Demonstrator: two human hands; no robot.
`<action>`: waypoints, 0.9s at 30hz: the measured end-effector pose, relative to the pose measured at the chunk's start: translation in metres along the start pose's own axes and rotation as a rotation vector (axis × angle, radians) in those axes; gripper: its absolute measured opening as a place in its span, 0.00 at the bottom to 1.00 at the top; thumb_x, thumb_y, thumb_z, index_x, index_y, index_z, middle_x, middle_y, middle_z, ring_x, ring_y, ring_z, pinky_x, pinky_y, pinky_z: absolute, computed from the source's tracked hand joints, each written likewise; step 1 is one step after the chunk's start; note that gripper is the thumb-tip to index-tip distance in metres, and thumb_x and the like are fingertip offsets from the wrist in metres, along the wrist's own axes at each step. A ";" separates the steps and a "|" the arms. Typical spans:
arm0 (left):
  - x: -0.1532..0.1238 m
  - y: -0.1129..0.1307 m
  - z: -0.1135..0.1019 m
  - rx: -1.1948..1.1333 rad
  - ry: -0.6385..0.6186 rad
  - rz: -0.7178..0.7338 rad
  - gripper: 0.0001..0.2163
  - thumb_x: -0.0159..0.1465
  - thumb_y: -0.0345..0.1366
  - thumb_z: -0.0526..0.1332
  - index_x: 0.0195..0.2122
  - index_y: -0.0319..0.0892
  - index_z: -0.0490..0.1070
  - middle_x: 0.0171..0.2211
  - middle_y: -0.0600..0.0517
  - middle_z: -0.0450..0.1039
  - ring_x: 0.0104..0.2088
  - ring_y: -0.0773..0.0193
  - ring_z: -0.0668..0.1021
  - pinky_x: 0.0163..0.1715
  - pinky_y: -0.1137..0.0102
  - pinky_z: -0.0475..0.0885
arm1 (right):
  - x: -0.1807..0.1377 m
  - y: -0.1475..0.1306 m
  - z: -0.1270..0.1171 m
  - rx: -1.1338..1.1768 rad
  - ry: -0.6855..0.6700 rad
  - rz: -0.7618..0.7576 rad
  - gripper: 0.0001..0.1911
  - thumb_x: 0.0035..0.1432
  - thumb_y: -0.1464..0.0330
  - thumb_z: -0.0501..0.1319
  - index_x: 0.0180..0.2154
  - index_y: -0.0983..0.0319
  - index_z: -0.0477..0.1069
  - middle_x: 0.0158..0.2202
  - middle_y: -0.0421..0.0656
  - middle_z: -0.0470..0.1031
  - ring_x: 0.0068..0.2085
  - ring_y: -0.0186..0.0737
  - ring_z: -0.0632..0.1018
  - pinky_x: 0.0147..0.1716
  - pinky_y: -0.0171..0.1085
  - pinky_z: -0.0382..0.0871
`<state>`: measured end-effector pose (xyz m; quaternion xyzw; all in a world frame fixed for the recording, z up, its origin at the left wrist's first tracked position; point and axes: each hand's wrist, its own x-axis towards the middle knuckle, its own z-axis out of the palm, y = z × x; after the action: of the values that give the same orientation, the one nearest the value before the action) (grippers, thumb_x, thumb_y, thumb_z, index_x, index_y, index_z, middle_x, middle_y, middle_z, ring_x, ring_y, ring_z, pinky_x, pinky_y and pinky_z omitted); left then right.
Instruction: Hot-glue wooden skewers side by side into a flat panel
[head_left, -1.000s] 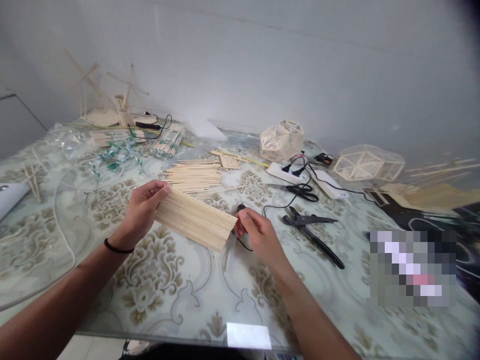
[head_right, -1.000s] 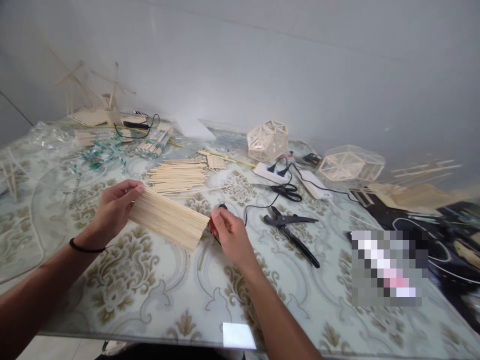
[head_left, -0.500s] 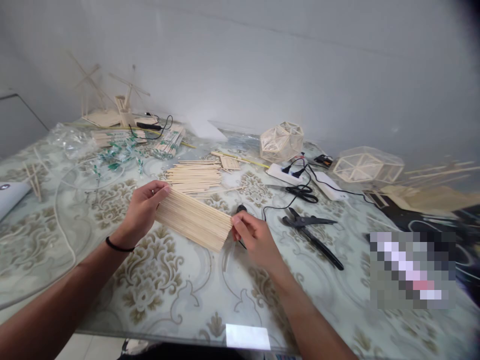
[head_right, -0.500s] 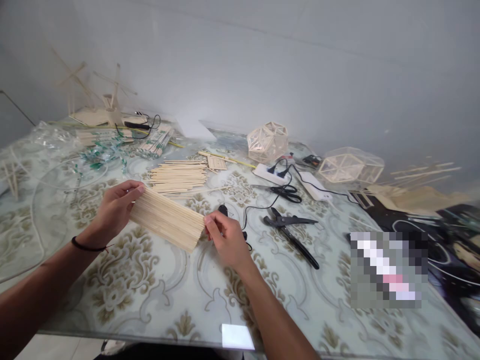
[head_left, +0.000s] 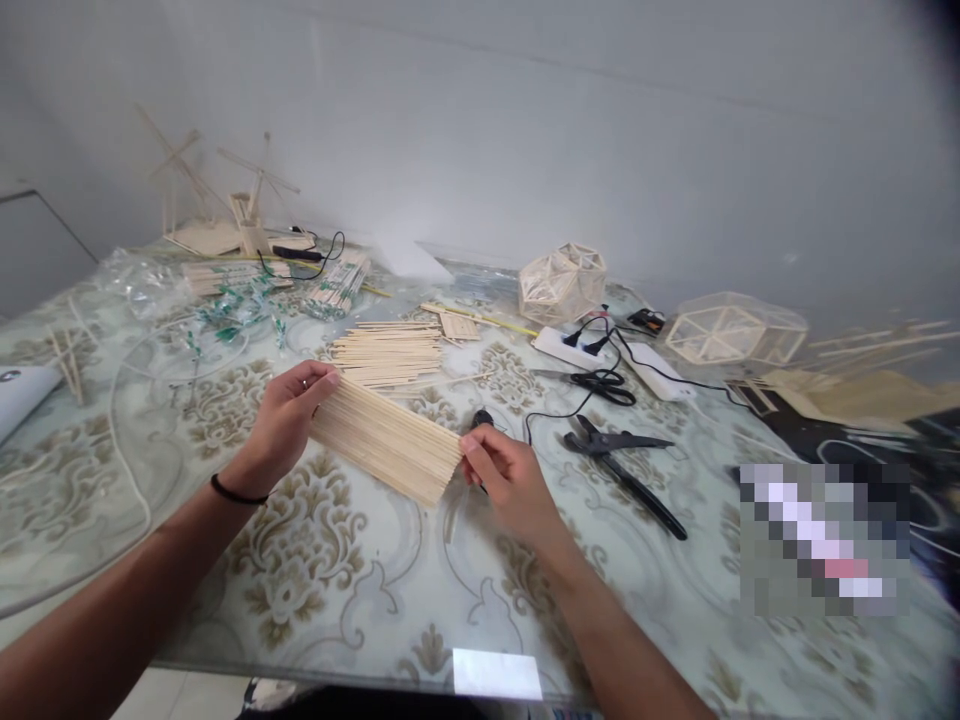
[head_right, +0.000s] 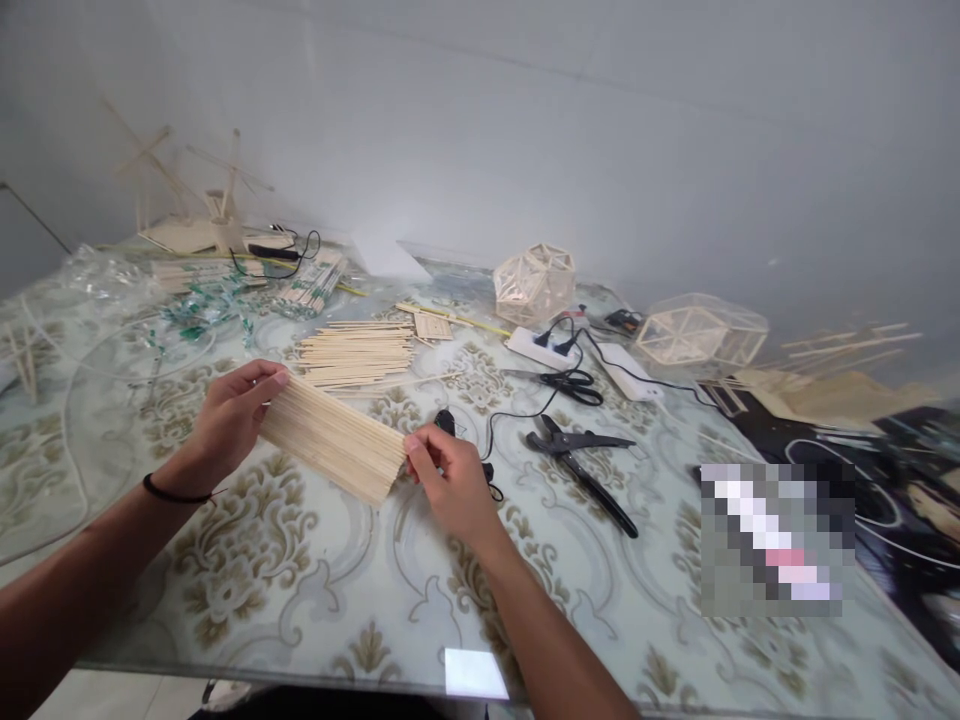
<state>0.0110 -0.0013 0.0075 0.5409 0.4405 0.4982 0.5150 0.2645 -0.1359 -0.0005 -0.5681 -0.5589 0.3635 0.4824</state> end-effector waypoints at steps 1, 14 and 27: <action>0.000 0.000 0.000 0.001 -0.001 0.001 0.10 0.56 0.45 0.71 0.31 0.44 0.78 0.24 0.55 0.67 0.25 0.67 0.66 0.23 0.70 0.57 | 0.000 0.000 0.000 0.004 0.000 0.000 0.21 0.70 0.52 0.58 0.29 0.58 0.68 0.23 0.38 0.69 0.26 0.37 0.69 0.28 0.37 0.62; 0.001 0.000 -0.002 0.028 -0.032 0.028 0.10 0.58 0.44 0.70 0.29 0.42 0.76 0.25 0.56 0.68 0.28 0.67 0.68 0.31 0.71 0.61 | 0.002 0.004 0.002 0.016 0.081 0.014 0.21 0.69 0.51 0.59 0.29 0.59 0.69 0.23 0.37 0.69 0.24 0.35 0.69 0.25 0.36 0.62; 0.002 -0.005 0.001 0.192 -0.047 0.062 0.11 0.58 0.45 0.67 0.30 0.42 0.74 0.23 0.57 0.67 0.26 0.67 0.66 0.29 0.70 0.58 | 0.000 0.004 0.003 -0.009 0.078 -0.008 0.19 0.70 0.54 0.59 0.30 0.58 0.69 0.23 0.37 0.69 0.25 0.37 0.69 0.27 0.36 0.62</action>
<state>0.0119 0.0012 0.0031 0.6126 0.4571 0.4567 0.4552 0.2628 -0.1354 -0.0052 -0.5816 -0.5436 0.3366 0.5029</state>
